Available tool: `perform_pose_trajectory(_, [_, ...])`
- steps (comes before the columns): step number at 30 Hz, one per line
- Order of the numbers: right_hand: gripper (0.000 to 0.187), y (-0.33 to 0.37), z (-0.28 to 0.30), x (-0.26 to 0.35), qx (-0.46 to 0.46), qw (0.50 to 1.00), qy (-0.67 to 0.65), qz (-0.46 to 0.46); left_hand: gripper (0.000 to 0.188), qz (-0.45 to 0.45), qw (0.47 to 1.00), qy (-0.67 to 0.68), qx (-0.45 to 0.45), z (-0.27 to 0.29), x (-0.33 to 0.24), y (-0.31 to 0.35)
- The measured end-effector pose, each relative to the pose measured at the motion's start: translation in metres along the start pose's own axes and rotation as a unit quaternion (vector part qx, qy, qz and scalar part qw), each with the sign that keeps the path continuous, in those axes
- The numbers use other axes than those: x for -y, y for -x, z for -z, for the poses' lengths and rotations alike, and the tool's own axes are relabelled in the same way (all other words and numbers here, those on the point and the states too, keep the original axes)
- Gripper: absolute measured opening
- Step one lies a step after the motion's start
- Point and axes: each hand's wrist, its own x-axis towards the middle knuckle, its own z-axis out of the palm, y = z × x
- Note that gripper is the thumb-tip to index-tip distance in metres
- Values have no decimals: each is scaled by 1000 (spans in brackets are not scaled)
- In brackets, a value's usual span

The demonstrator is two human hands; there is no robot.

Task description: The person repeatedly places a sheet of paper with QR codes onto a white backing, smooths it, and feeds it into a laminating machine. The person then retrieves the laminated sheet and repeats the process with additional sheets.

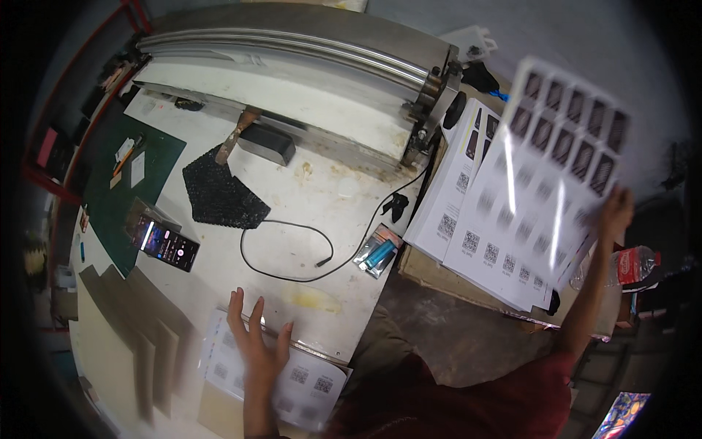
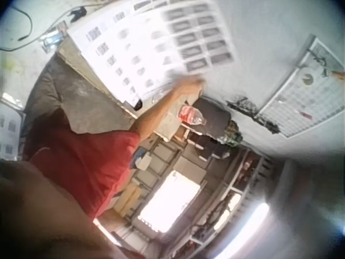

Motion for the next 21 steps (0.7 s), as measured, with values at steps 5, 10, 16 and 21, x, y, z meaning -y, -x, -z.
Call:
perform_pose_trajectory(5, [27, -123, -31, -54, 58, 913, -399, -70, 59, 6, 996, 92, -7, -2, -6, -22])
perform_pose_trajectory(10, [48, -167, -76, 102, 122, 610, -747, -235, 50, -69, 986, 154, -10, -35, -13, -87])
perform_pose_trajectory(16, [41, -167, -173, 294, 156, 564, -778, -229, 34, -130, 971, 150, -134, -78, -37, -207])
perform_pose_trajectory(21, [34, -131, -214, 436, 319, 480, -770, -275, 47, -9, 963, 262, -62, -98, -46, -309])
